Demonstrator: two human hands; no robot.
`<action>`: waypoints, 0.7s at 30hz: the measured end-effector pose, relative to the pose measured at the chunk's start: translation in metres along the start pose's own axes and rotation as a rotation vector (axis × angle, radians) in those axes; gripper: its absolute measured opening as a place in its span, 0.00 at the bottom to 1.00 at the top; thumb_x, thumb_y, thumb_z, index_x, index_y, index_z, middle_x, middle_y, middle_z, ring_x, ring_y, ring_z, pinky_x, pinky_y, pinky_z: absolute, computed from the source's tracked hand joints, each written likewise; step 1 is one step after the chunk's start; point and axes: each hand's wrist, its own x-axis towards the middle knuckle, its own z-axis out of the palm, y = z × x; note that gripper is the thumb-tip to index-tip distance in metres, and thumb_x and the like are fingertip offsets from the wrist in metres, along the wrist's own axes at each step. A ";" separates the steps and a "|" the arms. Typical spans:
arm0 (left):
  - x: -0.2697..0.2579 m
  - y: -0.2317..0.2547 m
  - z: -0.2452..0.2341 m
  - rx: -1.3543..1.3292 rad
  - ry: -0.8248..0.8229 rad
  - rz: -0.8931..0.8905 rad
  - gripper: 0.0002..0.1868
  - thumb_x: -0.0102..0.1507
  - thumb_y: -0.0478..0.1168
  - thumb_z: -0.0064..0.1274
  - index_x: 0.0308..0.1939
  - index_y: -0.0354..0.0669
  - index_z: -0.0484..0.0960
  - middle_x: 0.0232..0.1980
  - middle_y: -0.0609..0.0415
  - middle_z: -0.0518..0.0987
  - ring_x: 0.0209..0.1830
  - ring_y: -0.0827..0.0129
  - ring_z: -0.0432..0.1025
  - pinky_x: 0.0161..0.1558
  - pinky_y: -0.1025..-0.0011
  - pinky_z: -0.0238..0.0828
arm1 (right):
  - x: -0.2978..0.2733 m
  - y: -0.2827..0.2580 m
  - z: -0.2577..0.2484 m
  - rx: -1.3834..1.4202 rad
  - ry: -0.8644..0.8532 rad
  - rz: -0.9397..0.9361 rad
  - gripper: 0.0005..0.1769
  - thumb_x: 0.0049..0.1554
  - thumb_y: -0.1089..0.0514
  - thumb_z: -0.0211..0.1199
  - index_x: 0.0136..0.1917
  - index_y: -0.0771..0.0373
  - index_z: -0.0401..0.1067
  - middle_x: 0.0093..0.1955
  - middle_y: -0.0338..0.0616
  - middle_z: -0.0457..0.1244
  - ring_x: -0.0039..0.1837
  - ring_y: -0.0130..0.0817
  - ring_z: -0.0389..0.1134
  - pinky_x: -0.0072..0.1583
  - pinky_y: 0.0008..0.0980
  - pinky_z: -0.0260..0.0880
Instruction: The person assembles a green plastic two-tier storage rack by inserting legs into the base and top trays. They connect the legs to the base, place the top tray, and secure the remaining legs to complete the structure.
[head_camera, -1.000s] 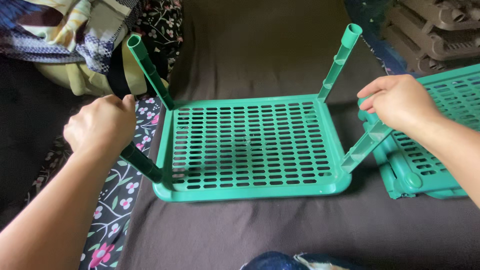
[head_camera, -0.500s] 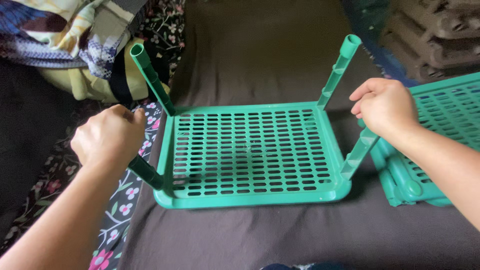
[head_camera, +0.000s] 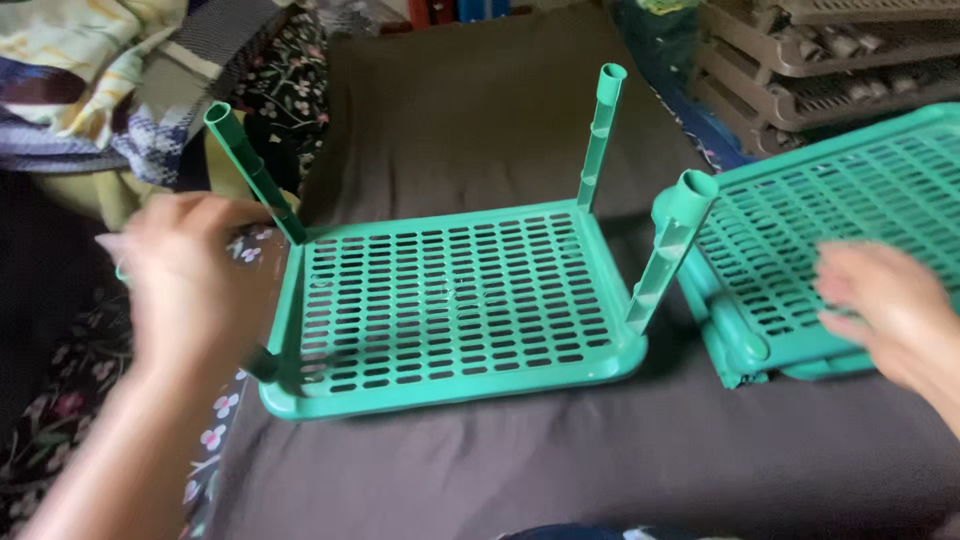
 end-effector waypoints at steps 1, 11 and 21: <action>-0.010 0.026 0.004 -0.100 0.008 -0.013 0.12 0.58 0.37 0.64 0.45 0.45 0.87 0.52 0.42 0.79 0.58 0.46 0.70 0.60 0.55 0.64 | 0.011 0.019 -0.018 -0.028 0.033 0.083 0.18 0.67 0.51 0.53 0.68 0.59 0.64 0.65 0.47 0.60 0.67 0.41 0.61 0.65 0.55 0.63; -0.097 0.345 0.092 -0.866 -0.763 -0.212 0.33 0.56 0.42 0.62 0.65 0.47 0.71 0.62 0.41 0.75 0.63 0.50 0.70 0.63 0.60 0.66 | 0.098 0.139 -0.152 0.562 0.168 0.741 0.43 0.64 0.53 0.56 0.84 0.57 0.40 0.81 0.61 0.48 0.80 0.56 0.53 0.74 0.67 0.54; -0.054 0.485 0.158 -0.350 -1.002 0.234 0.64 0.46 0.56 0.74 0.76 0.63 0.46 0.78 0.42 0.48 0.78 0.43 0.44 0.70 0.34 0.46 | 0.115 0.116 -0.153 0.782 -0.102 0.733 0.35 0.62 0.50 0.50 0.78 0.65 0.51 0.79 0.60 0.52 0.80 0.53 0.54 0.76 0.62 0.50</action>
